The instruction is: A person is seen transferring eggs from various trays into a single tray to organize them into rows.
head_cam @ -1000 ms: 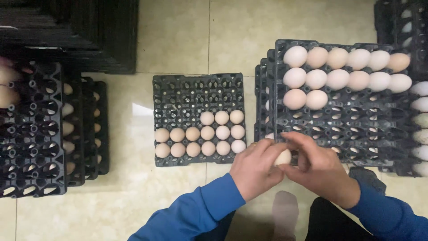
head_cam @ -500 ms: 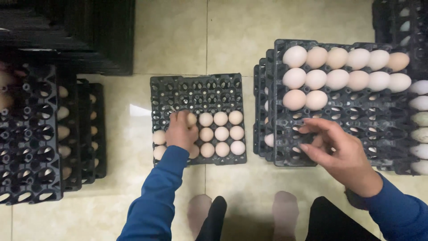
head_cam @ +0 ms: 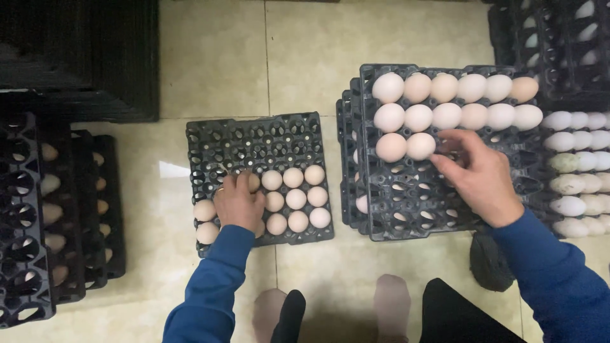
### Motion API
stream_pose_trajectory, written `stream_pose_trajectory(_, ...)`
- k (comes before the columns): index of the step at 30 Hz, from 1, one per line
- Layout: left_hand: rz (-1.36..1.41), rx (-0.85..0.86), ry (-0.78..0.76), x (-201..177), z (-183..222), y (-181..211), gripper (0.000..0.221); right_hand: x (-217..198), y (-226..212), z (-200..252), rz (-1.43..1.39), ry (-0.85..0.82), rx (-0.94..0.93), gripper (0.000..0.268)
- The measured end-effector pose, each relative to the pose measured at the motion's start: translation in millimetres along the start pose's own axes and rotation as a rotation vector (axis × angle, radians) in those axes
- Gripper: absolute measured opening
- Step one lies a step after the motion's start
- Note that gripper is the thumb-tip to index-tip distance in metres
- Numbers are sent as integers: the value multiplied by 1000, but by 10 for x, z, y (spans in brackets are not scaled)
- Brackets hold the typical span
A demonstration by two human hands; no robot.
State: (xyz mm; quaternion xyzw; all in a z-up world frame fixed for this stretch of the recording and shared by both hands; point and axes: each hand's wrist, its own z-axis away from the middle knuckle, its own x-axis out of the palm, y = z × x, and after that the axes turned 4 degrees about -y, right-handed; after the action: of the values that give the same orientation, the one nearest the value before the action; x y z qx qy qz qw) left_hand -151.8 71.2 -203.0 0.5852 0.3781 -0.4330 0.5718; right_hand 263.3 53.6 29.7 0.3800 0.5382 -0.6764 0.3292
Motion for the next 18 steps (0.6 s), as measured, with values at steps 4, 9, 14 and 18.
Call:
stream_pose_trajectory(4,65,54,57,-246,59,191,60,115,-20,-127,134,-18,-6,40)
stream_pose_trajectory(9,163,124,53,-416,100,513,53,218,35,-241,156,-10,-2,50)
stream_pose_trajectory(14,298,197,76,-736,144,882,46,168,90,-159,-73,52,76,41)
stream_pose_trajectory(18,600,335,24,-1172,265,1356,40,-63,-195,108,-419,-26,-55,49)
